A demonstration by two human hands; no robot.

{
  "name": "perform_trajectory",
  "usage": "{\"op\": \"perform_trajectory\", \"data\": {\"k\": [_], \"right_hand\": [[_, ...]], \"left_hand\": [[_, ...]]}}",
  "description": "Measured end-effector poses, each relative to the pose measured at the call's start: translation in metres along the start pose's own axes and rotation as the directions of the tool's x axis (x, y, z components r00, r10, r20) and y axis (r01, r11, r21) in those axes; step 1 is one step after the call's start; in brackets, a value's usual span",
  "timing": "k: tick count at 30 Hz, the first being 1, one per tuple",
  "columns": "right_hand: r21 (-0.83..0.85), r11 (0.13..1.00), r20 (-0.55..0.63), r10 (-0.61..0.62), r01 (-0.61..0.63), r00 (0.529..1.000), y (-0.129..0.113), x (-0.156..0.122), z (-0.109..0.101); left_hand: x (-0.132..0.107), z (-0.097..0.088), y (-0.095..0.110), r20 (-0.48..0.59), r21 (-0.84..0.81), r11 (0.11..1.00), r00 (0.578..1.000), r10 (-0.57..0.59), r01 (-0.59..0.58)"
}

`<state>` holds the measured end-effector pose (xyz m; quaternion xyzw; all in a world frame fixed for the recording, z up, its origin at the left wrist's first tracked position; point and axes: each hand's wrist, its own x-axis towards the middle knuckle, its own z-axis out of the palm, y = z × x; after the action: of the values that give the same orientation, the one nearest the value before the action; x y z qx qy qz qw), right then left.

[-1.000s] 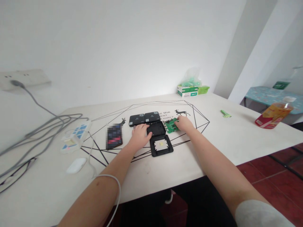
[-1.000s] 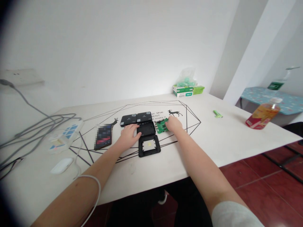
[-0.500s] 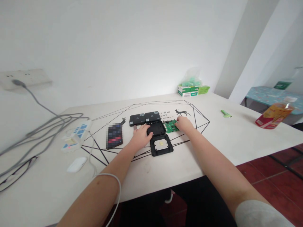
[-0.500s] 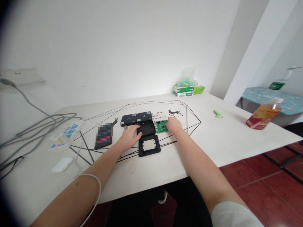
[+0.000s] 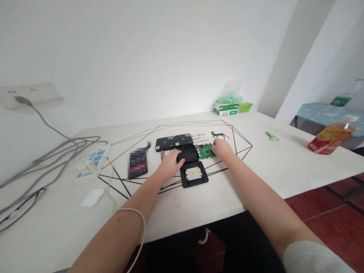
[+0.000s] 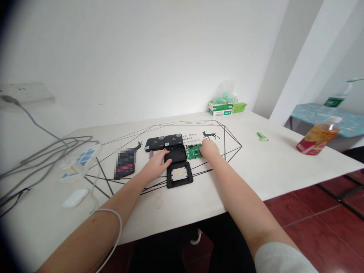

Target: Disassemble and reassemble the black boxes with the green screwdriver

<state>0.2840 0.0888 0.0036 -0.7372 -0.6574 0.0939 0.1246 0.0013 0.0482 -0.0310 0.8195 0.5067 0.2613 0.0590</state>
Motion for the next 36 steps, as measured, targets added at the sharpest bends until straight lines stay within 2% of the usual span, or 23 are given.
{"op": "perform_trajectory", "data": {"k": [7,11,14,17,21,25,28,30,32,35,36], "right_hand": [[0.048,0.999,-0.042,0.022,-0.020,0.999,0.002,0.002,-0.001],[0.105,0.992,-0.109,0.075,-0.064,0.991,0.012,0.006,-0.001],[0.172,0.977,-0.145,0.153,-0.128,0.977,0.023,0.010,0.001],[0.269,0.947,-0.102,0.208,-0.174,0.973,0.032,0.015,0.005],[0.430,0.891,-0.160,0.234,-0.146,0.959,0.042,0.018,0.009],[0.643,0.761,-0.229,0.296,-0.084,0.927,0.045,0.018,0.011],[0.784,0.620,-0.220,0.325,-0.032,0.920,0.038,0.019,0.015],[0.847,0.530,-0.222,0.318,0.021,0.922,0.029,0.021,0.019],[0.888,0.456,-0.222,0.300,0.065,0.928,0.016,0.022,0.021],[0.921,0.376,-0.218,0.275,0.104,0.936,-0.009,0.019,0.023],[0.940,0.317,-0.210,0.246,0.126,0.946,-0.018,0.015,0.023]], "left_hand": [[0.000,0.001,0.001,0.014,0.028,1.000,1.000,-0.006,0.006],[0.001,-0.004,0.006,-0.031,0.064,0.998,0.999,-0.023,0.025],[0.003,-0.012,0.010,-0.095,0.032,0.999,0.995,-0.009,0.013],[0.007,-0.023,0.016,-0.126,-0.027,0.999,0.991,0.035,-0.038],[0.009,-0.039,0.022,-0.080,0.012,0.991,0.988,0.131,-0.131],[-0.002,-0.049,0.018,0.016,0.111,0.971,0.977,0.214,-0.214],[-0.015,-0.048,0.016,-0.001,0.120,0.954,0.961,0.276,-0.274],[-0.023,-0.044,0.018,-0.022,0.123,0.945,0.951,0.309,-0.305],[-0.028,-0.039,0.022,0.057,0.116,0.925,0.933,0.357,-0.361],[-0.031,-0.034,0.027,0.121,0.095,0.915,0.917,0.380,-0.392],[-0.031,-0.033,0.028,0.135,0.094,0.915,0.916,0.379,-0.392]]}}
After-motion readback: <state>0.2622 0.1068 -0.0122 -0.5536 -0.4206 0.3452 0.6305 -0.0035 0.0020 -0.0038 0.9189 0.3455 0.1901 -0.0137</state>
